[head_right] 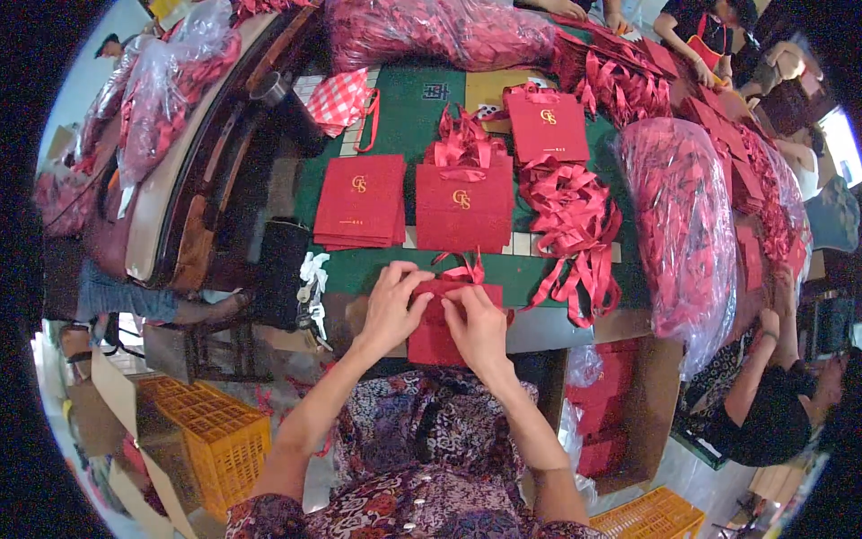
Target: The person removes red ribbons from a plastic bag, then threads a ribbon through the holes of a red gift bag and ties it into a bow. They repeat this process, threading and tying ribbons onto additional red gift bags one at a time.
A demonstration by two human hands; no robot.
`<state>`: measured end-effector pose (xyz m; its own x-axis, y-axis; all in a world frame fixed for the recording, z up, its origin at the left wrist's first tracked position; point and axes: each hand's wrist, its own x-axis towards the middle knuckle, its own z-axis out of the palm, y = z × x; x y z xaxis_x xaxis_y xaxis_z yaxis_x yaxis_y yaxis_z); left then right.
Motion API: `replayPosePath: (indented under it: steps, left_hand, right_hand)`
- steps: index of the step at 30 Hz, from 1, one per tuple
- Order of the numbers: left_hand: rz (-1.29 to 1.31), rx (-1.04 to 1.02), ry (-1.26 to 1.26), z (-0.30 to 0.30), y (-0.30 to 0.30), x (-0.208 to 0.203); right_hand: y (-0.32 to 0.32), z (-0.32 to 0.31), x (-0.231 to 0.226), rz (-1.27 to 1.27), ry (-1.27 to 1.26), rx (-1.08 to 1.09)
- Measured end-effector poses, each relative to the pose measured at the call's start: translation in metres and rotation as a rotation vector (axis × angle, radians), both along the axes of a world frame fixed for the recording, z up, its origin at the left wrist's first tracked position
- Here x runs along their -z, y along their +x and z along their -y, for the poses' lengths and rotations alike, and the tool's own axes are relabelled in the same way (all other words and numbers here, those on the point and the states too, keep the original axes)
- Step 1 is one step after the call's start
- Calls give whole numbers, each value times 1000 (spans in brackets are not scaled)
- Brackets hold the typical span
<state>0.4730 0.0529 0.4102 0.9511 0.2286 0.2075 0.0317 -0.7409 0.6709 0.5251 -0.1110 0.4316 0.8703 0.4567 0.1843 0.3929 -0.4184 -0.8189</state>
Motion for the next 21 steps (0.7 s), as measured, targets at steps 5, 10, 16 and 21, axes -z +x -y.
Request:
replayPosePath:
  steps: [5,10,16,21]
  left_hand:
    - [26,3,-42,4,5,0]
    - [17,10,-66,6,5,-6]
    - [30,45,-88,11,6,1]
    - [39,34,-60,25,3,-4]
  right_hand:
    - [6,-4,17,105,-127,42]
    - [5,-3,14,35,-103,38]
    - [1,0,13,13,-78,30]
    - [-8,-2,19,67,-146,96]
